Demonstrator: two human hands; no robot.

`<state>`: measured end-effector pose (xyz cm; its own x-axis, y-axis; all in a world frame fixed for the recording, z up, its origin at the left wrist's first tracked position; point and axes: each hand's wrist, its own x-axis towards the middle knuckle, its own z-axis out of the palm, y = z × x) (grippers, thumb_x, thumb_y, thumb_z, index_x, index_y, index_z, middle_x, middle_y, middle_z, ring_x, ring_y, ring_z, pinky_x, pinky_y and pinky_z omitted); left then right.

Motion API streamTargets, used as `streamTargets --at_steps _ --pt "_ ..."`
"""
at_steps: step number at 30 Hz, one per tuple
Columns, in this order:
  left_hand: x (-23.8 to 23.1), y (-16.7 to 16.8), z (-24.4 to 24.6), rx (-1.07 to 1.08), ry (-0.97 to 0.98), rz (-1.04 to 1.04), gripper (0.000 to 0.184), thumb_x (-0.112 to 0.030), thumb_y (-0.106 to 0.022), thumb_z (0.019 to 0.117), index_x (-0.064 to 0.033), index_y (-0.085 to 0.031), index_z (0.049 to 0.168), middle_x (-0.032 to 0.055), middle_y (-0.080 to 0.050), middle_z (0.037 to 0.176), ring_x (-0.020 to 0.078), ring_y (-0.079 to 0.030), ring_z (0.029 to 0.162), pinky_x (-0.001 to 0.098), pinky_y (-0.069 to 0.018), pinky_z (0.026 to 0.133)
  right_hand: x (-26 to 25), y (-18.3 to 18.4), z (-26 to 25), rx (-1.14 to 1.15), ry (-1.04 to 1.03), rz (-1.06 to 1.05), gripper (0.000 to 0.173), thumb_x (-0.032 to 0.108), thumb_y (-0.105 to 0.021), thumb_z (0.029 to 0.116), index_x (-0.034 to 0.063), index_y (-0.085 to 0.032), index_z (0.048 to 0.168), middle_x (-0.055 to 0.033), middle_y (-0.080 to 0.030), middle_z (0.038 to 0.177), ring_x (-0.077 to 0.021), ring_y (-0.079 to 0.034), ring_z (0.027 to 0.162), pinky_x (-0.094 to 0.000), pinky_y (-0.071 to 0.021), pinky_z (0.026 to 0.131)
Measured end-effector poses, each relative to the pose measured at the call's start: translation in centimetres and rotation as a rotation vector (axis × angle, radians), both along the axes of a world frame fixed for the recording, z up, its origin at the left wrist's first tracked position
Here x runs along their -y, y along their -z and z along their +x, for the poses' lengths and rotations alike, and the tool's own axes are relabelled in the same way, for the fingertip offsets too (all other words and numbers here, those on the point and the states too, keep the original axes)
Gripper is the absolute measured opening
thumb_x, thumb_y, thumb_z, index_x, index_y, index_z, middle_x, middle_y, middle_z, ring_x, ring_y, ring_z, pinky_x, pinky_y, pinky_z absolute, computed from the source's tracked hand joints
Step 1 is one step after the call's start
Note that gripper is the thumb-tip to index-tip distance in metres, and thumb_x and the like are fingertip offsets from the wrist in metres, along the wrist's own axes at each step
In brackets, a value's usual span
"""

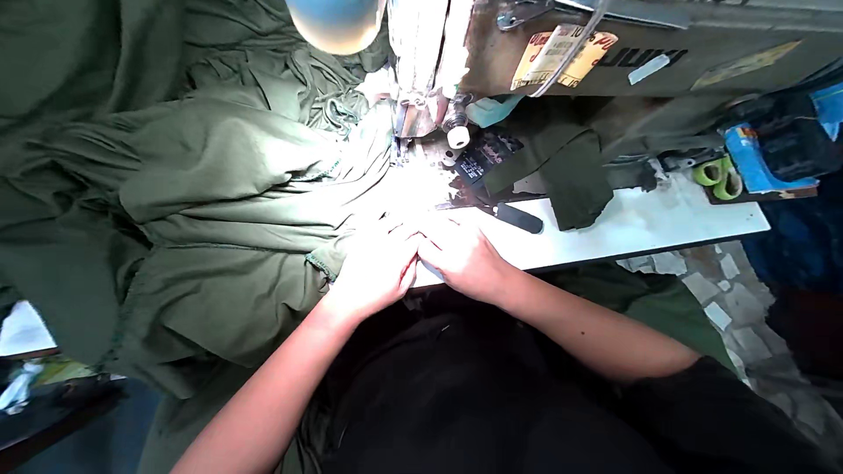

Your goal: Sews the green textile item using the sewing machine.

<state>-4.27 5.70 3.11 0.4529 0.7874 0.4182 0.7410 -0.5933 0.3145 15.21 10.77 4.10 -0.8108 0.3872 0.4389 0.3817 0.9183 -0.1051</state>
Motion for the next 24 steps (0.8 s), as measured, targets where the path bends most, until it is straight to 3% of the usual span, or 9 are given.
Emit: streamTargets --at_steps 8,12,18,20,24 --pt "-0.8 0.0 -0.2 0.006 -0.031 0.007 0.034 -0.02 -0.049 0.0946 -0.0033 -0.077 0.102 0.0143 -0.073 0.115 0.0325 -0.067 0.11 0.0521 -0.0485 0.095 -0.8 0.3 -0.2 0.002 0.041 0.032 0.016 0.006 -0.057 0.0944 0.0044 -0.071 0.088 -0.0163 -0.07 0.094 -0.0327 -0.07 0.094 -0.0531 -0.0528 0.09" --pt "-1.9 0.0 -0.4 -0.023 -0.041 -0.011 0.036 -0.02 -0.046 0.0963 -0.002 -0.076 0.105 0.0161 -0.071 0.12 0.0355 -0.065 0.116 0.0539 -0.0474 0.097 -1.8 0.5 -0.4 0.032 0.069 0.044 0.02 0.004 -0.053 0.097 0.0042 -0.073 0.096 -0.0178 -0.074 0.115 -0.035 -0.068 0.117 -0.0561 -0.0478 0.103" --pt "-3.3 -0.3 -0.6 -0.045 -0.072 -0.011 0.037 -0.019 -0.045 0.0961 -0.0015 -0.075 0.11 0.0183 -0.071 0.12 0.0385 -0.067 0.114 0.0566 -0.0485 0.095 -3.4 0.0 -1.1 0.062 0.088 -0.007 0.024 0.005 -0.051 0.0996 0.0045 -0.075 0.106 -0.0182 -0.073 0.114 -0.0383 -0.066 0.118 -0.06 -0.0425 0.107" --pt "-3.8 -0.4 -0.7 -0.038 -0.077 -0.011 0.037 -0.019 -0.045 0.096 0.0004 -0.074 0.11 0.0206 -0.071 0.119 0.0402 -0.066 0.114 0.0589 -0.0474 0.096 -3.9 0.0 -1.2 0.045 0.09 0.0 0.027 0.006 -0.05 0.1013 0.0062 -0.075 0.111 -0.0177 -0.072 0.121 -0.0377 -0.063 0.124 -0.0575 -0.0419 0.11" --pt "-4.9 -0.3 -0.8 -0.026 -0.087 -0.001 0.036 -0.021 -0.045 0.0971 -0.0014 -0.074 0.106 0.0197 -0.07 0.119 0.0391 -0.065 0.115 0.0583 -0.0459 0.098 -5.0 -0.1 -1.7 0.005 0.087 -0.023 0.023 0.008 -0.056 0.0982 0.0062 -0.075 0.11 -0.0165 -0.072 0.118 -0.0361 -0.065 0.12 -0.0602 -0.0408 0.108"
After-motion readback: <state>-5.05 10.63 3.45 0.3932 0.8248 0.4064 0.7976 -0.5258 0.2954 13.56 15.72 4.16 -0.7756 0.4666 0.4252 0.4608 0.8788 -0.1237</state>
